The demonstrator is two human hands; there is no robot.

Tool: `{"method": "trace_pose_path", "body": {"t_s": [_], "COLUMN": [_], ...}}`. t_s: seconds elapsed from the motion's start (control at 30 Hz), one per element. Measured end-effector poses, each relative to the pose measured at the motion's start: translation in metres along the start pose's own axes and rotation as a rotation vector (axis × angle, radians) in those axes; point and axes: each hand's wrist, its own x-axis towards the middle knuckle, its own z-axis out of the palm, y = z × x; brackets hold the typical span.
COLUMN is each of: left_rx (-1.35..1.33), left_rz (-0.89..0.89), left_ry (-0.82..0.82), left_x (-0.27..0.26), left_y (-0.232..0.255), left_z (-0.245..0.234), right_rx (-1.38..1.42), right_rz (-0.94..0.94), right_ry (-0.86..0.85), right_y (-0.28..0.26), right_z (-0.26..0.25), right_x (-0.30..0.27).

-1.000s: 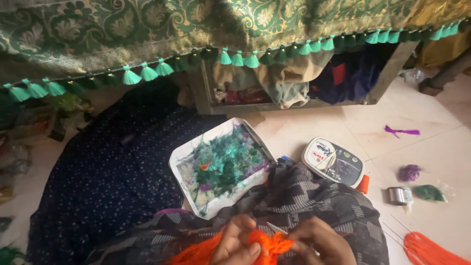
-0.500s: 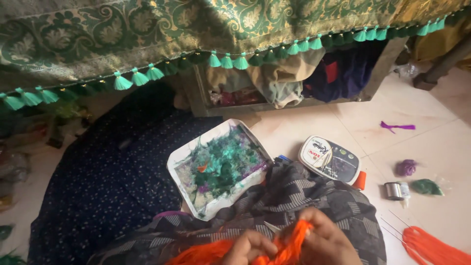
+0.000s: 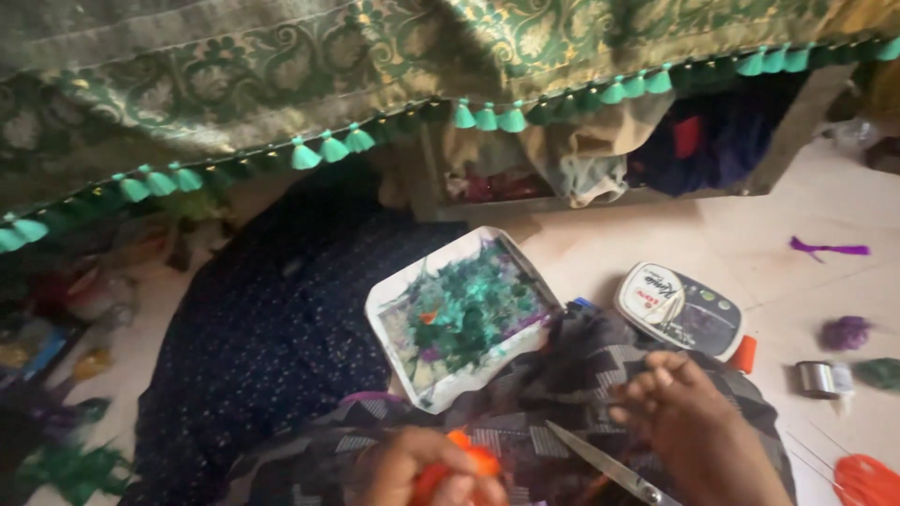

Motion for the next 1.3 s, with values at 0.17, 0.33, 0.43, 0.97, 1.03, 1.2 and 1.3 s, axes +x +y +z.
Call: {"method": "trace_pose_path", "body": {"t_s": [0.17,0.33,0.43,0.97,1.03,1.2,1.3], "left_rx": [0.309,-0.104,-0.286,0.911,1.063,1.123,1.067], "left_rz": [0.067,0.082,0.215,-0.064,-0.159,-0.222,-0.254], "left_ry": [-0.06,-0.15,-0.22,0.543,0.494,0.518,0.555], "left_x": [0.019,0.01,-0.007,-0.02,-0.012,-0.01,-0.01], "left_y": [0.047,0.082,0.141,0.114,0.102,0.084,0.088], "left_z": [0.028,0.034,0.022,-0.008,-0.01,-0.008,-0.001], "right_rx": [-0.279,-0.548,-0.606,-1.484,-1.762,-1.785,-1.593], "right_rz": [-0.004,0.172,0.236,-0.109,-0.278,-0.396,-0.558], "right_ry": [-0.604,-0.943,-0.92,0.208,0.201,0.048,-0.257], "right_y": [0.004,0.016,0.025,-0.109,-0.109,-0.055,-0.006], "right_z": [0.054,0.049,0.016,-0.107,-0.105,-0.041,0.001], "right_x": [-0.052,-0.044,-0.018,0.059,0.061,0.032,0.021]}}
